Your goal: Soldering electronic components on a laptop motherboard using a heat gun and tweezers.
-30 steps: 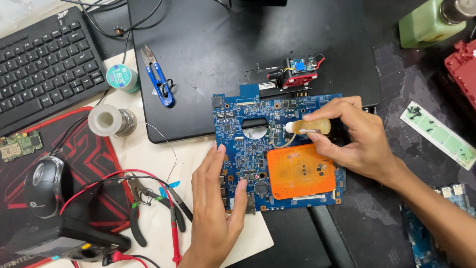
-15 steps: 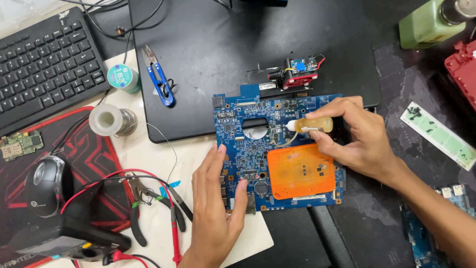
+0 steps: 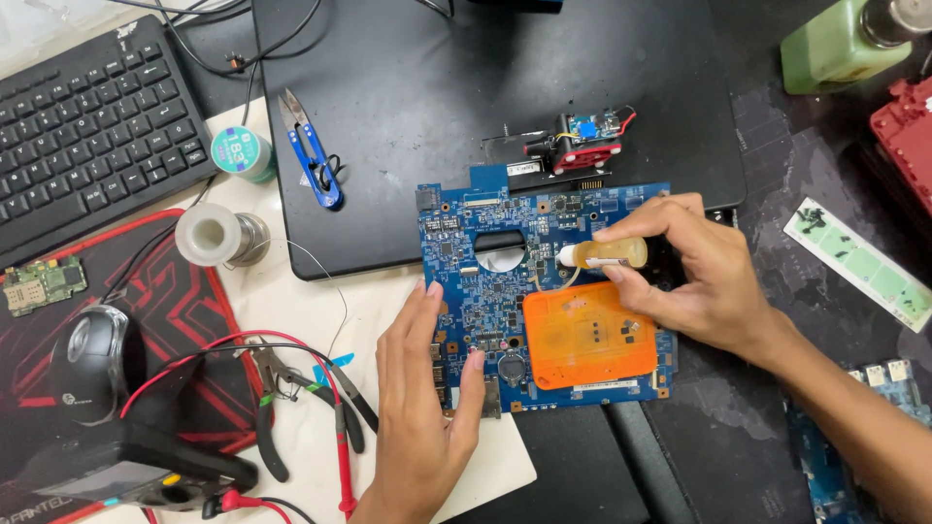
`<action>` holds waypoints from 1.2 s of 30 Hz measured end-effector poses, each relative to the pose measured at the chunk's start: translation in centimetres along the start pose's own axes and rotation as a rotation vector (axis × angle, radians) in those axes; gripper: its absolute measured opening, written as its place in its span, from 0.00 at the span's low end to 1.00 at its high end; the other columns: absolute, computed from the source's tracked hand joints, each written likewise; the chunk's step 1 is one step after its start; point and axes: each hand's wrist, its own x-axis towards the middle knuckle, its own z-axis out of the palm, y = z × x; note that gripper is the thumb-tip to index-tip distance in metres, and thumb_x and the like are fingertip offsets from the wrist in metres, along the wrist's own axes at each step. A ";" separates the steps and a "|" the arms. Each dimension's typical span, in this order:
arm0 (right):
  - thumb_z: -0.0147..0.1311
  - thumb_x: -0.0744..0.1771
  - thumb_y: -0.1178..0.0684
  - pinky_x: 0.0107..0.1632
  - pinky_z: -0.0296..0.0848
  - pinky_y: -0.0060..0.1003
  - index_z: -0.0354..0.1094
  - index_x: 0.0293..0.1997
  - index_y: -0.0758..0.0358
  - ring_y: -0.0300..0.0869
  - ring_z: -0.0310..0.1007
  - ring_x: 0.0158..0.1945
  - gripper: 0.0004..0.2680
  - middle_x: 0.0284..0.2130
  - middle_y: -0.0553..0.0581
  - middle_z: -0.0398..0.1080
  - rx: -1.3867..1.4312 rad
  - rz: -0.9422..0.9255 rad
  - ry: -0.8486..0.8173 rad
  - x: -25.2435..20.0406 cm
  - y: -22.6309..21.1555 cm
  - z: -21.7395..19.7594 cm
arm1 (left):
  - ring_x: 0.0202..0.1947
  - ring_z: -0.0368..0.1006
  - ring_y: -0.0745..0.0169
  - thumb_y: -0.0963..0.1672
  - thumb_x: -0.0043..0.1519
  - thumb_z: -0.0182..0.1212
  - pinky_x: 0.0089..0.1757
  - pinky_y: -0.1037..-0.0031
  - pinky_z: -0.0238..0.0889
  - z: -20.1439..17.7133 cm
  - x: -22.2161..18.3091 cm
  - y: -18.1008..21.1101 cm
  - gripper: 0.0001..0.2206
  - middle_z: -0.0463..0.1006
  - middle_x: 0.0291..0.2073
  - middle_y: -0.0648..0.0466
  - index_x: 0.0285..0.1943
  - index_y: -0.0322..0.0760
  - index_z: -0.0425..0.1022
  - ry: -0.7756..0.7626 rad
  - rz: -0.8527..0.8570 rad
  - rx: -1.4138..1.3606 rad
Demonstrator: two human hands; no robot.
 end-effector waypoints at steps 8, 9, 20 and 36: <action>0.63 0.64 0.58 0.50 0.70 0.32 0.71 0.48 0.64 0.40 0.73 0.45 0.10 0.42 0.54 0.77 -0.001 0.026 0.005 0.1 0.3 -0.1 | 0.68 0.61 0.38 0.40 0.63 0.60 0.62 0.55 0.55 0.1 -0.1 -0.1 0.30 0.62 0.68 0.32 0.74 0.28 0.55 -0.001 -0.004 0.001; 0.63 0.64 0.58 0.51 0.69 0.33 0.71 0.48 0.64 0.39 0.74 0.45 0.10 0.42 0.54 0.77 0.006 0.000 0.000 0.1 0.2 0.0 | 0.68 0.61 0.38 0.40 0.63 0.60 0.62 0.56 0.55 0.1 -0.1 -0.1 0.30 0.62 0.68 0.33 0.74 0.28 0.55 -0.003 -0.007 -0.003; 0.63 0.63 0.60 0.51 0.69 0.33 0.70 0.49 0.65 0.39 0.71 0.44 0.11 0.41 0.54 0.76 -0.026 -0.004 -0.002 -0.6 0.5 -0.1 | 0.68 0.61 0.40 0.40 0.63 0.61 0.62 0.57 0.56 0.0 0.0 0.1 0.29 0.62 0.69 0.34 0.74 0.28 0.55 0.007 0.002 -0.003; 0.56 0.72 0.59 0.60 0.71 0.30 0.58 0.55 0.68 0.37 0.76 0.58 0.09 0.48 0.55 0.72 0.174 0.173 0.238 1.7 1.4 -3.8 | 0.64 0.65 0.43 0.40 0.64 0.60 0.59 0.59 0.60 0.3 -0.1 0.2 0.28 0.65 0.66 0.37 0.74 0.28 0.56 0.031 0.048 0.019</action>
